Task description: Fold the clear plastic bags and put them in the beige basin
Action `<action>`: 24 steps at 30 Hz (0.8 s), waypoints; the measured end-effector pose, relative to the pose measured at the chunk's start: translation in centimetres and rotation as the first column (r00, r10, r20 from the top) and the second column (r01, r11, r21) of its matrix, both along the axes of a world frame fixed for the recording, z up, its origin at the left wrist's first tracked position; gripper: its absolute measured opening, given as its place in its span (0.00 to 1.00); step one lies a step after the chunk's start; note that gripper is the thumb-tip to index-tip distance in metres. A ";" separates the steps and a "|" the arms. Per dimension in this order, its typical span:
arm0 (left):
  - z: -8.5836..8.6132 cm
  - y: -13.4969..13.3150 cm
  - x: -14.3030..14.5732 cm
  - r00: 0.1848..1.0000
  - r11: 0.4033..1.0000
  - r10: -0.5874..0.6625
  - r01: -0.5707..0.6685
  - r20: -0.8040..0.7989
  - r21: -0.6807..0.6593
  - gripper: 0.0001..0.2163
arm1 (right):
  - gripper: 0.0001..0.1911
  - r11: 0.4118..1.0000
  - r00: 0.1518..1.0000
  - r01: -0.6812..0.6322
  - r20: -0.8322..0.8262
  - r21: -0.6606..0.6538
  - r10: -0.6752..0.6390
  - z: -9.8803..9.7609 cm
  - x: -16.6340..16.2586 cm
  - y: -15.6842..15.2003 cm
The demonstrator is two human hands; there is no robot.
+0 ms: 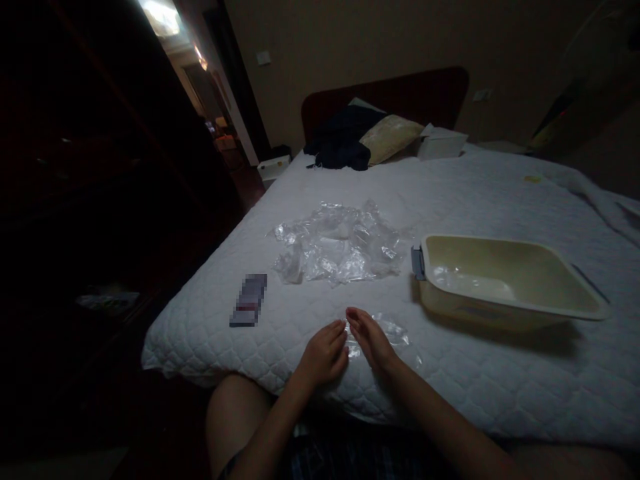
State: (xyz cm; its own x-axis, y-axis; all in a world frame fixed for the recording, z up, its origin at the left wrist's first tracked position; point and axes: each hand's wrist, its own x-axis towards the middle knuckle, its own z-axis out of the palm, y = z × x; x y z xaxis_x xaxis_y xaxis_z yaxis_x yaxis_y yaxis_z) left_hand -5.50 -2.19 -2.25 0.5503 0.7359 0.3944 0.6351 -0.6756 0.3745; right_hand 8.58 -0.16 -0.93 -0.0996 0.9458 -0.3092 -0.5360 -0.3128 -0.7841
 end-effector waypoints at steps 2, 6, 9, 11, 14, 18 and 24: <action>-0.3 0.0 -0.1 1.000 1.000 0.008 -0.008 0.015 0.002 0.16 | 0.11 0.999 0.999 0.032 0.016 -0.011 -0.032 -0.5 1.2 0.4; -0.4 0.0 -0.2 0.999 1.000 0.022 -0.022 0.042 0.004 0.15 | 0.09 0.993 0.988 0.119 0.102 0.001 -0.118 -0.2 4.7 1.3; -0.4 0.0 -0.2 0.999 1.000 0.015 -0.016 0.039 0.027 0.15 | 0.08 0.988 0.981 0.153 0.128 -0.037 -0.147 0.2 7.4 1.9; -0.6 0.0 -0.3 0.999 0.998 0.010 -0.013 0.040 0.059 0.16 | 0.08 0.978 0.977 0.196 0.096 -0.074 -0.188 0.3 8.9 2.2; -0.9 0.0 -0.4 0.998 0.996 0.004 -0.010 0.062 0.090 0.16 | 0.08 0.963 0.970 0.241 0.015 -0.123 -0.241 0.2 10.3 2.4; -0.8 0.0 -0.4 0.979 1.000 0.027 -0.026 0.202 -0.006 0.15 | 0.03 0.961 0.967 0.241 -0.052 -0.132 -0.250 0.3 10.7 2.4; 0.3 0.6 -0.5 0.712 0.883 0.463 -0.314 0.528 -0.350 0.07 | 0.02 0.960 0.961 0.262 -0.062 -0.093 -0.269 0.5 10.5 2.2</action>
